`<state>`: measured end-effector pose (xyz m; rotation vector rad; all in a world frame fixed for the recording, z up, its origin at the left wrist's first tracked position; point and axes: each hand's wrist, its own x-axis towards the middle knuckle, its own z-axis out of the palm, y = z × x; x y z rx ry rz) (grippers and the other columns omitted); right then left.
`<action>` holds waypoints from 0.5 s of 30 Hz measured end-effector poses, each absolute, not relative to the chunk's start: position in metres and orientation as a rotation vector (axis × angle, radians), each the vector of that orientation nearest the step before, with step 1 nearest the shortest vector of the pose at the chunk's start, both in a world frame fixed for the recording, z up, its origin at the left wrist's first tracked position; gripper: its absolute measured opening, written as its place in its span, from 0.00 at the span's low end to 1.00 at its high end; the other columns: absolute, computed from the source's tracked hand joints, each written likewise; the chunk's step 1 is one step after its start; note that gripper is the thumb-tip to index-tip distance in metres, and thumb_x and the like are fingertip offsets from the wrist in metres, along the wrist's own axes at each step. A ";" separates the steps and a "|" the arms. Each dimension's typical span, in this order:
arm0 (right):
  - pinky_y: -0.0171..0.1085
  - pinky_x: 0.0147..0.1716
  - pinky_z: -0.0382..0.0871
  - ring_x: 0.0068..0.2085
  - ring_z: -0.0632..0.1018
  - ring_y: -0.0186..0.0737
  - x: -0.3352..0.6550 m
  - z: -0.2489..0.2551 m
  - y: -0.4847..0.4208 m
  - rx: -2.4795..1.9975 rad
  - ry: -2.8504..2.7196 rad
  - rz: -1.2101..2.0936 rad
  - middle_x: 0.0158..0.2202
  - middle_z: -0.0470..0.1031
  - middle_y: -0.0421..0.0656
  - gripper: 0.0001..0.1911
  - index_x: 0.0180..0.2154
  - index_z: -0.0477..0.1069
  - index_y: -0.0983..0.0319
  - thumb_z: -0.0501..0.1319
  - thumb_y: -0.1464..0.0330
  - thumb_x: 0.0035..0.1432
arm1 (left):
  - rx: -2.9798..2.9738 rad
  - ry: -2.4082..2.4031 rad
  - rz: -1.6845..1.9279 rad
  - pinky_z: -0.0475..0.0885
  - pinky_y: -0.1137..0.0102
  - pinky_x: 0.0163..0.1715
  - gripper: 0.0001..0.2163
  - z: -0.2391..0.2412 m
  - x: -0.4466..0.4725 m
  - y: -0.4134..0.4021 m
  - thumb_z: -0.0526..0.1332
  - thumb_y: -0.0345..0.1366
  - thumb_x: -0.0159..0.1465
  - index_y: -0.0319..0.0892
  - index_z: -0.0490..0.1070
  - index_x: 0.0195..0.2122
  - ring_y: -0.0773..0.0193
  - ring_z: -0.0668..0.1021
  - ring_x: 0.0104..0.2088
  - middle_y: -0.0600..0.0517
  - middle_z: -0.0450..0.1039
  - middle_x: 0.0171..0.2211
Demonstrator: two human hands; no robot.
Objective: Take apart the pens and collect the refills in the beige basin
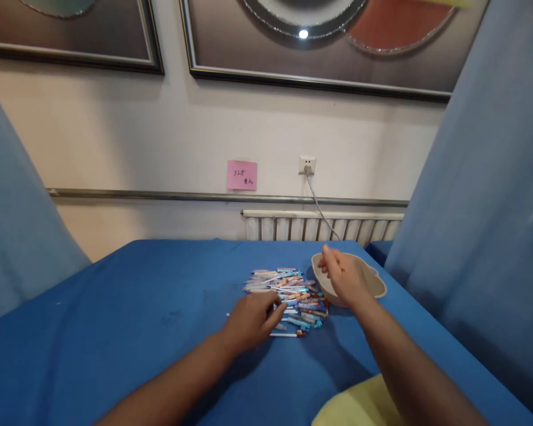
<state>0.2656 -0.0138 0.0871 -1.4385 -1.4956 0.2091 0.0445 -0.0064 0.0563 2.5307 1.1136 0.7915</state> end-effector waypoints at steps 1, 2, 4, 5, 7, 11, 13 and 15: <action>0.35 0.27 0.62 0.26 0.72 0.37 0.258 0.103 -0.015 -1.289 -1.422 0.291 0.23 0.72 0.44 0.30 0.24 0.69 0.62 0.42 0.49 0.62 | 2.533 1.075 0.881 0.59 0.74 0.23 0.11 0.072 0.050 -0.007 0.55 0.40 0.62 0.42 0.71 0.27 0.66 0.69 0.21 0.53 0.69 0.20; 0.34 0.26 0.63 0.25 0.71 0.36 0.250 0.117 -0.017 -1.141 -1.356 0.353 0.23 0.71 0.44 0.31 0.25 0.68 0.63 0.41 0.49 0.62 | 2.505 1.050 1.012 0.59 0.74 0.23 0.11 0.087 0.054 -0.008 0.55 0.40 0.62 0.42 0.71 0.27 0.67 0.68 0.21 0.54 0.68 0.19; 0.33 0.24 0.62 0.23 0.69 0.34 0.238 0.136 -0.025 -0.917 -1.217 0.372 0.22 0.68 0.42 0.31 0.25 0.66 0.63 0.39 0.49 0.63 | 2.393 1.000 1.290 0.60 0.74 0.23 0.10 0.112 0.059 -0.013 0.56 0.40 0.61 0.42 0.71 0.27 0.68 0.67 0.20 0.56 0.67 0.19; 0.33 0.23 0.61 0.23 0.67 0.33 0.233 0.140 -0.029 -0.845 -1.153 0.340 0.21 0.65 0.40 0.30 0.24 0.64 0.62 0.38 0.49 0.63 | 2.309 0.971 1.423 0.61 0.74 0.24 0.10 0.120 0.059 -0.016 0.56 0.40 0.61 0.42 0.70 0.26 0.68 0.68 0.20 0.56 0.66 0.19; 0.33 0.20 0.57 0.20 0.63 0.32 0.226 0.138 -0.036 -0.763 -1.111 0.307 0.18 0.58 0.38 0.31 0.21 0.58 0.60 0.34 0.50 0.64 | 2.044 0.952 1.704 0.63 0.73 0.24 0.10 0.126 0.054 -0.023 0.57 0.42 0.61 0.42 0.69 0.26 0.67 0.69 0.22 0.55 0.67 0.20; 0.34 0.17 0.49 0.17 0.57 0.31 0.228 0.117 -0.034 -0.785 -1.184 0.316 0.16 0.52 0.36 0.32 0.17 0.53 0.59 0.32 0.47 0.62 | 1.788 0.875 1.855 0.61 0.72 0.22 0.15 0.117 0.038 -0.024 0.55 0.47 0.61 0.42 0.68 0.25 0.67 0.66 0.20 0.54 0.63 0.19; 0.34 0.17 0.48 0.17 0.55 0.31 0.232 0.111 -0.026 -0.774 -1.195 0.328 0.15 0.51 0.36 0.32 0.17 0.53 0.59 0.31 0.46 0.61 | 1.770 0.762 1.852 0.60 0.72 0.21 0.20 0.112 0.034 -0.015 0.53 0.51 0.62 0.42 0.63 0.19 0.68 0.63 0.19 0.55 0.58 0.16; 0.34 0.17 0.47 0.17 0.55 0.31 0.237 0.109 -0.017 -0.782 -1.201 0.353 0.15 0.50 0.36 0.33 0.16 0.52 0.58 0.30 0.45 0.60 | 1.683 0.686 1.844 0.58 0.72 0.19 0.25 0.109 0.034 -0.001 0.49 0.54 0.63 0.43 0.55 0.15 0.69 0.60 0.17 0.57 0.52 0.15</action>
